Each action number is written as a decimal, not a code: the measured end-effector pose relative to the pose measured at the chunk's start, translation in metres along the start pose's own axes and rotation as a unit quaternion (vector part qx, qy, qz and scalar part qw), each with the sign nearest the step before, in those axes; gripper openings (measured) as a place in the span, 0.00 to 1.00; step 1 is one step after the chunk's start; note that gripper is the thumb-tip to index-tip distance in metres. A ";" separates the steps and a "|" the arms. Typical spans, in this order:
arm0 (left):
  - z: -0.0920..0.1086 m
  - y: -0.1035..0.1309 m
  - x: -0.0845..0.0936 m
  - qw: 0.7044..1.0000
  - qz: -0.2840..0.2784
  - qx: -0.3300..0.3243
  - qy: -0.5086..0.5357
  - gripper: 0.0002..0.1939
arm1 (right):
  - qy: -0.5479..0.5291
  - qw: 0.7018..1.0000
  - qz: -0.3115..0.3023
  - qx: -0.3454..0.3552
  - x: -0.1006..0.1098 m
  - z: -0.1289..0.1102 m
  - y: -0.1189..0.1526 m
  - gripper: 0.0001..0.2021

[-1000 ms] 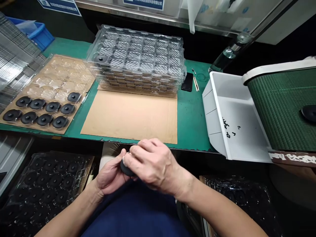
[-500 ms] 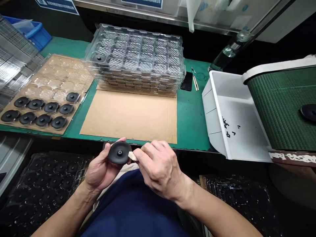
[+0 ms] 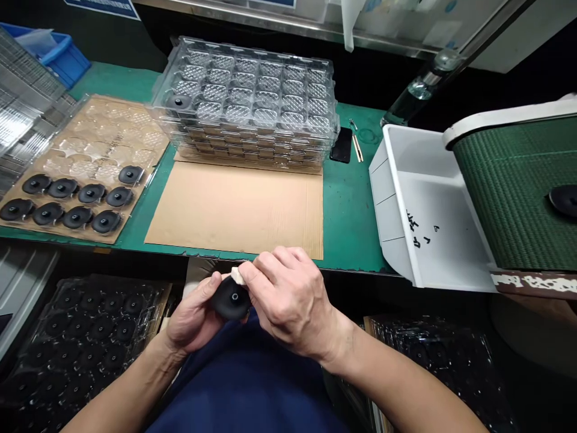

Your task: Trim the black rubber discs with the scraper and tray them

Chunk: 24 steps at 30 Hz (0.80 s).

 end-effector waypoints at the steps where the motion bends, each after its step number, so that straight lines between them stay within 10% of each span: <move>1: 0.003 0.000 0.003 1.000 0.013 -0.009 0.008 0.23 | -0.001 1.000 -0.005 -0.004 -0.001 0.000 0.002 0.10; 11: -0.021 -0.007 -0.012 0.991 -0.053 0.094 0.084 0.20 | -0.001 0.994 -0.009 0.108 0.001 -0.023 -0.014 0.12; 19: 0.012 -0.008 0.012 0.994 0.022 -0.044 0.095 0.22 | -0.009 0.998 -0.016 -0.060 -0.014 0.008 -0.008 0.11; 24: -0.021 -0.012 -0.003 0.991 -0.060 0.078 0.091 0.20 | 0.000 0.995 -0.043 0.092 -0.016 -0.018 -0.026 0.11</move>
Point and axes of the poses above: each hand's wrist, its own y-axis away from the middle knuckle, its own x-axis out of the back of the hand, z = x × y, the point moved 10 cm from there along -y, towards the middle knuckle
